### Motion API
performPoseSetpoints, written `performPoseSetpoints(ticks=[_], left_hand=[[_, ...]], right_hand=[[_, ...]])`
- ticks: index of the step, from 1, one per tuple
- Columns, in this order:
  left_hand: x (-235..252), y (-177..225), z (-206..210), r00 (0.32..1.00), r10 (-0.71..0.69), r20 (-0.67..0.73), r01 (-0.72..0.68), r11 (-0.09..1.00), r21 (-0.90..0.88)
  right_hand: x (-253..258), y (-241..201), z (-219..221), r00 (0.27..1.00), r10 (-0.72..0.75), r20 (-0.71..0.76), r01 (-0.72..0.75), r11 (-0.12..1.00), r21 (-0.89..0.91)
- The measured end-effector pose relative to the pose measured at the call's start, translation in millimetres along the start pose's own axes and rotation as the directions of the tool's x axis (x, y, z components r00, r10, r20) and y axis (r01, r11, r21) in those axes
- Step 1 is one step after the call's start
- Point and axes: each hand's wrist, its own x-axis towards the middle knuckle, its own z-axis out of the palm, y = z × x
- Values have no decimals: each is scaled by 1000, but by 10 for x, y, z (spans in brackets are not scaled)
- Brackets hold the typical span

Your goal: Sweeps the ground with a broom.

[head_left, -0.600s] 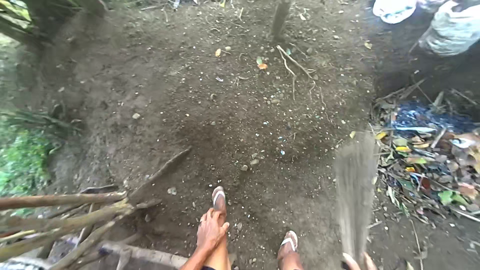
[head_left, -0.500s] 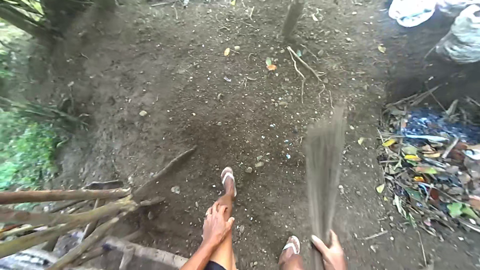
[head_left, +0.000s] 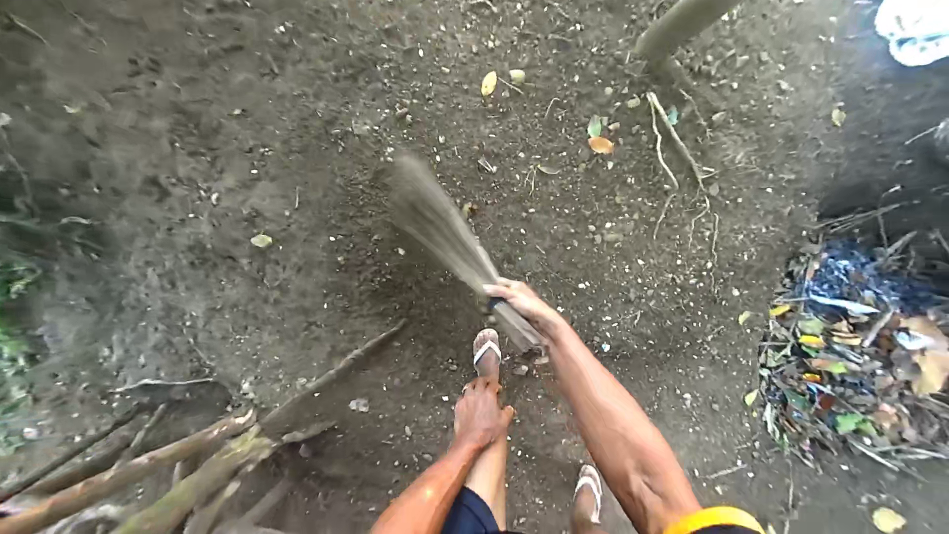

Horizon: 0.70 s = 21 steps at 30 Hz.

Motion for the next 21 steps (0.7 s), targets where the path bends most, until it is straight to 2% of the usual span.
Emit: performPoseSetpoints(ticks=[3,6,8,9,10,11,13,14,16,18,19,21], left_hand=[[133,-26,-200,998,-5,58,6,1000,-13],[228,-4,-333,994,-8,111,7,1000,4],[347,69,-461,992,10,123,-12,1000,17],[394,106,-520,991,11,130,-14,1000,20],[439,132,-573,991,10,131,-12,1000,19],[491,152,-619,992,8,128,-10,1000,16],[543,163,-672,993,3,116,-3,1000,3],[533,172,-706,993,-2,120,2,1000,0],[468,249,-796,993,-25,115,27,999,-17],[431,253,-696,994,-55,91,55,998,9],[436,236,-623,995,-57,78,54,998,33],[410,220,-508,996,-56,67,52,997,64]], right_hand=[[-575,117,-940,939,14,-344,102,944,314],[-1480,246,-1559,768,109,-631,197,897,395],[-1856,238,-1606,654,68,-753,276,906,322],[-1955,234,-1484,606,32,-795,325,902,284],[-1992,222,-1291,599,-5,-801,363,893,267],[-1952,199,-1051,637,-38,-770,395,873,284],[-1641,143,-530,775,-115,-622,414,836,361],[-1368,49,-279,832,-152,-533,392,842,371],[-656,-412,184,928,-198,-317,302,896,326],[96,-1007,572,981,-163,-105,184,950,253],[463,-1288,715,989,-138,-47,145,967,211],[1062,-1647,842,994,-102,-48,110,972,210]])
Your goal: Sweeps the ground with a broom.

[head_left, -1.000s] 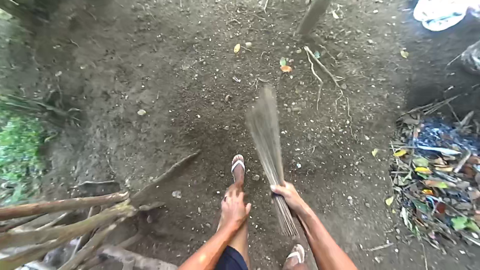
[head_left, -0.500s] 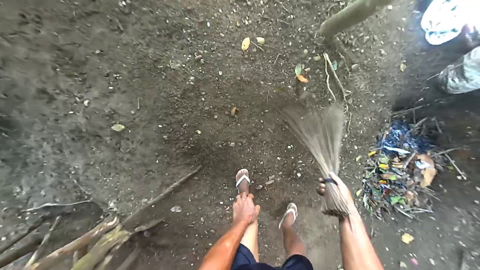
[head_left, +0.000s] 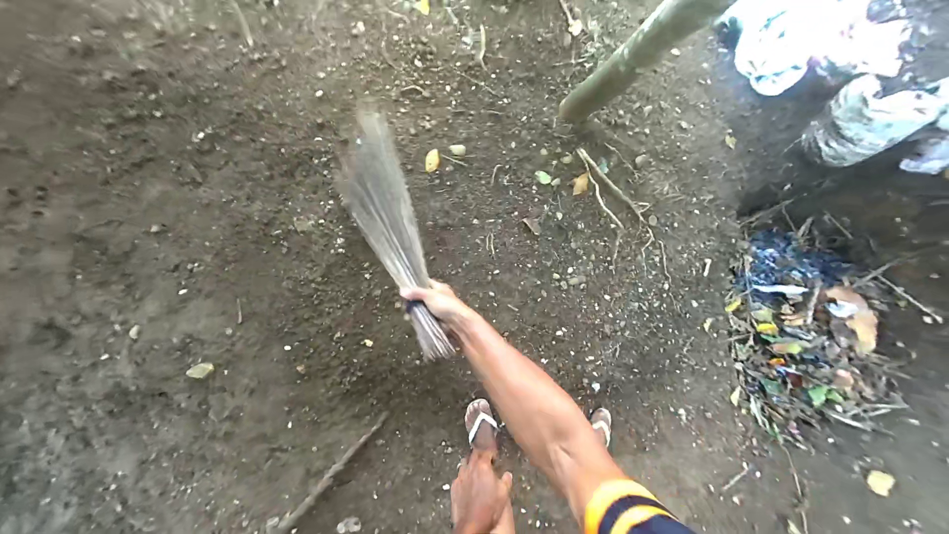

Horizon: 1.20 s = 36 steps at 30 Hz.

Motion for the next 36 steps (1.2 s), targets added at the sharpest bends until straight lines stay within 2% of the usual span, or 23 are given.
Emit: performPoseSetpoints(ticks=[2,4,6,9,11,12,15,17,18,20,22,24,26,29,31,34,36], left_hand=[[-24,19,2,1000,-9,-9,9,1000,-5],[-58,22,46,1000,-20,10,20,1000,-1],[14,51,81,999,-32,13,31,999,36],[81,88,130,999,-33,4,33,998,62],[83,132,127,999,-36,12,35,997,71],[83,165,122,999,-36,16,35,996,83],[49,234,151,999,-29,20,27,993,118],[21,275,197,999,-34,10,32,988,150],[11,302,227,999,-37,4,36,985,166],[-20,344,315,999,-40,0,39,980,196],[-36,351,372,999,-38,-14,41,976,214],[-38,347,395,999,-45,-20,49,975,218],[-27,396,390,999,-50,-9,51,973,224],[-47,478,392,999,-52,6,49,969,241],[-66,513,390,998,-54,13,49,969,244],[-90,499,446,999,-47,21,40,965,259],[-119,474,477,998,-54,16,48,965,260]], right_hand=[[251,-80,-57,994,-10,-107,20,996,91],[27,65,-405,951,-33,-307,104,970,218],[-451,300,-879,849,-46,-526,250,913,323],[-1326,654,-1383,670,-84,-738,435,849,299],[-1766,888,-1572,615,-156,-773,484,848,215],[-1903,961,-1625,629,-201,-751,481,859,173],[-1854,795,-1680,771,-291,-567,399,914,74],[-1470,397,-1740,866,-296,-403,337,941,35],[-1221,206,-1789,882,-294,-368,327,944,31],[-774,26,-1940,850,-273,-450,358,926,115],[-695,14,-2078,745,-192,-638,445,856,262],[-1071,142,-2189,632,-60,-773,528,763,373],[-1637,428,-2258,577,3,-816,546,742,389],[-2094,962,-2179,610,-132,-781,475,850,228],[-2011,1029,-2029,712,-235,-662,416,900,128],[-1548,632,-1749,879,-295,-374,356,929,103],[-1025,293,-1560,931,-280,-236,316,939,136]])
